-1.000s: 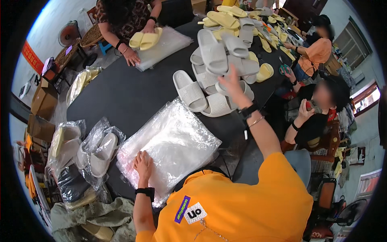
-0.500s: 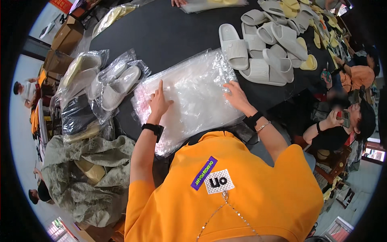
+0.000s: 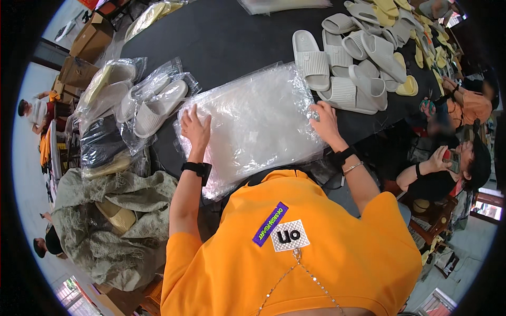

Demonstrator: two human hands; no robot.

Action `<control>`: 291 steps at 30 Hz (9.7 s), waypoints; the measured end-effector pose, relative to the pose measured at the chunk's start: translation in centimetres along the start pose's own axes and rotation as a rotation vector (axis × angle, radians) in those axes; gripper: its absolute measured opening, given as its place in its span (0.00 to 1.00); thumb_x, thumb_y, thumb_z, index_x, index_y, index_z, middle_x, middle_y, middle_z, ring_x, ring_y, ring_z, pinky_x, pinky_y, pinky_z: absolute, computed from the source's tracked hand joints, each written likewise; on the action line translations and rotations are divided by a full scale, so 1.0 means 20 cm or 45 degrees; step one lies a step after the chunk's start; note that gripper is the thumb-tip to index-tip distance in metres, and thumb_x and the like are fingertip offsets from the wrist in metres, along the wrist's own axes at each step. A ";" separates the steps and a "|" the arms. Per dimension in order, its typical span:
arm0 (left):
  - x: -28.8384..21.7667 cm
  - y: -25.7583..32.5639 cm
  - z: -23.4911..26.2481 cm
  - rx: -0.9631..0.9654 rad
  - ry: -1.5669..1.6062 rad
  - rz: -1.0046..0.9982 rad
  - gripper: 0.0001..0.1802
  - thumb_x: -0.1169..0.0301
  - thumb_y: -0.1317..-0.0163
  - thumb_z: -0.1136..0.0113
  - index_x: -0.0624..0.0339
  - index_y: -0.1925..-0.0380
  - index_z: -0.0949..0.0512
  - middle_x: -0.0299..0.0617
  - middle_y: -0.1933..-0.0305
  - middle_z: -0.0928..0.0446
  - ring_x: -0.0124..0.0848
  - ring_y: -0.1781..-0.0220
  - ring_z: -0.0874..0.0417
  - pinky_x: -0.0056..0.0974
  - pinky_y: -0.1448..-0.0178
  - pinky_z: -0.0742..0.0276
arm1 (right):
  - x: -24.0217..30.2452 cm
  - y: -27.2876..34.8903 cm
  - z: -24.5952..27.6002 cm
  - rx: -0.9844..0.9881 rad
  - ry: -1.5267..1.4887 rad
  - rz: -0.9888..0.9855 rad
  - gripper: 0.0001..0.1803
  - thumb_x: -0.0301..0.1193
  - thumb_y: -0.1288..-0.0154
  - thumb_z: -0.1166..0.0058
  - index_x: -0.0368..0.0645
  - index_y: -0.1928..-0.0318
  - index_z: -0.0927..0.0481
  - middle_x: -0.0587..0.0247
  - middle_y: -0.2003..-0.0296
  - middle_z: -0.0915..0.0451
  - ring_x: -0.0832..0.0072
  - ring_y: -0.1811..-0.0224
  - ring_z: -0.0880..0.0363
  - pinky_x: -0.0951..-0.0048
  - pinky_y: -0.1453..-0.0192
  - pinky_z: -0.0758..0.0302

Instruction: Packing pairs of slippers into plastic bags at a factory workbench.

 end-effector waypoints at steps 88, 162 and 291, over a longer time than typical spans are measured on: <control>-0.07 0.76 -0.02 0.598 -0.181 -0.577 0.45 0.38 0.51 0.47 0.38 0.34 0.47 0.45 0.28 0.58 0.54 0.28 0.65 0.72 0.40 0.68 | 0.38 0.28 -0.51 0.549 0.208 0.692 0.39 0.59 0.56 0.43 0.62 0.41 0.32 0.57 0.34 0.49 0.57 0.29 0.62 0.27 0.41 0.73; 1.08 -0.62 0.37 -0.048 1.996 0.838 0.16 0.65 0.36 0.51 0.47 0.49 0.37 0.36 0.50 0.32 0.41 0.58 0.26 0.56 0.58 0.29 | 0.31 0.32 -0.64 0.590 0.495 0.734 0.52 0.58 0.61 0.39 0.61 0.35 0.47 0.60 0.32 0.57 0.57 0.29 0.68 0.25 0.42 0.75; 0.16 0.32 0.14 0.119 0.039 -0.601 0.15 0.78 0.62 0.48 0.61 0.69 0.24 0.45 0.65 0.29 0.46 0.58 0.31 0.46 0.54 0.39 | -0.01 0.11 -0.31 0.003 -0.954 -0.653 0.11 0.35 0.33 0.58 0.40 0.66 0.28 0.68 0.80 0.29 0.81 0.82 0.30 0.77 0.77 0.31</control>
Point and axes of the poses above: each hand's wrist, its own y-axis away from the middle knuckle, its own z-axis out of the back of the hand, x = y × z, the point moved 5 cm from there along -y, towards the middle knuckle
